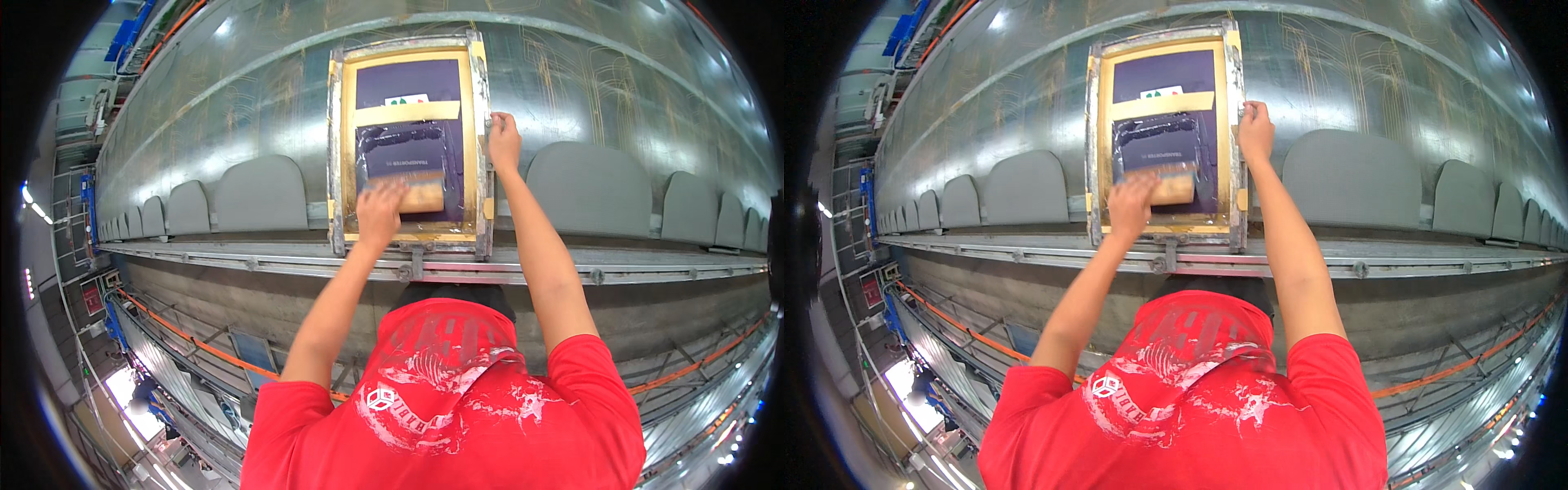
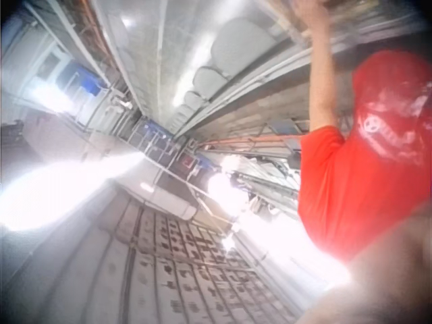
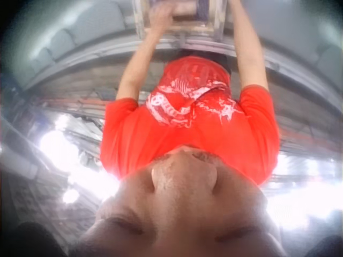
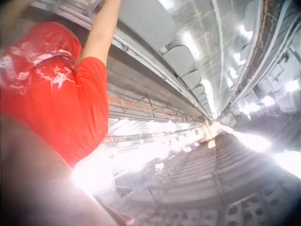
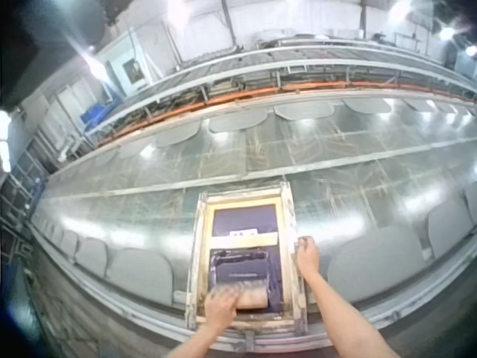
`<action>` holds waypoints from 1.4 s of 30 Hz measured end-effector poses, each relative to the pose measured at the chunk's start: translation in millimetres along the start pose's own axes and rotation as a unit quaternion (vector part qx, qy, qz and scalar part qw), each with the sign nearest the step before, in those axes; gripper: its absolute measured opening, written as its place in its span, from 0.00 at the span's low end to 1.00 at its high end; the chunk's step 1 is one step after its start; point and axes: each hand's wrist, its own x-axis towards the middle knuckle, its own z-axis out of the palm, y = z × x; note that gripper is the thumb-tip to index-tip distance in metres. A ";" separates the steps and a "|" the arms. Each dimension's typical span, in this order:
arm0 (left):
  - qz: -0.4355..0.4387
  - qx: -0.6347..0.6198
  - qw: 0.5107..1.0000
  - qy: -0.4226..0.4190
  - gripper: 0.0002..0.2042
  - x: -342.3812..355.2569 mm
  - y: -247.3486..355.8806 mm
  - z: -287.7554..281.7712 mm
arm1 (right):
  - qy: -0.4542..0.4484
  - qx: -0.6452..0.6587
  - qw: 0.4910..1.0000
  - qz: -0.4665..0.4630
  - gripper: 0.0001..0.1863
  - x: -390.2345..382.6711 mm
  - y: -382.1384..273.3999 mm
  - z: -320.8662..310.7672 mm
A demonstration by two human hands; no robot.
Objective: The person carries a screen printing frame to a workbench, pours purple ink onto the screen, and uses a squeegee to spread the ink across the mesh. They then move to a conveyor belt and repeatedly pull the squeegee across the screen to print onto fabric moving below.
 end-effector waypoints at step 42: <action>0.010 -0.030 0.999 0.009 0.24 -28.1 12.5 -6.2 | -0.039 0.021 0.999 -0.019 0.14 11.8 18.4 2.0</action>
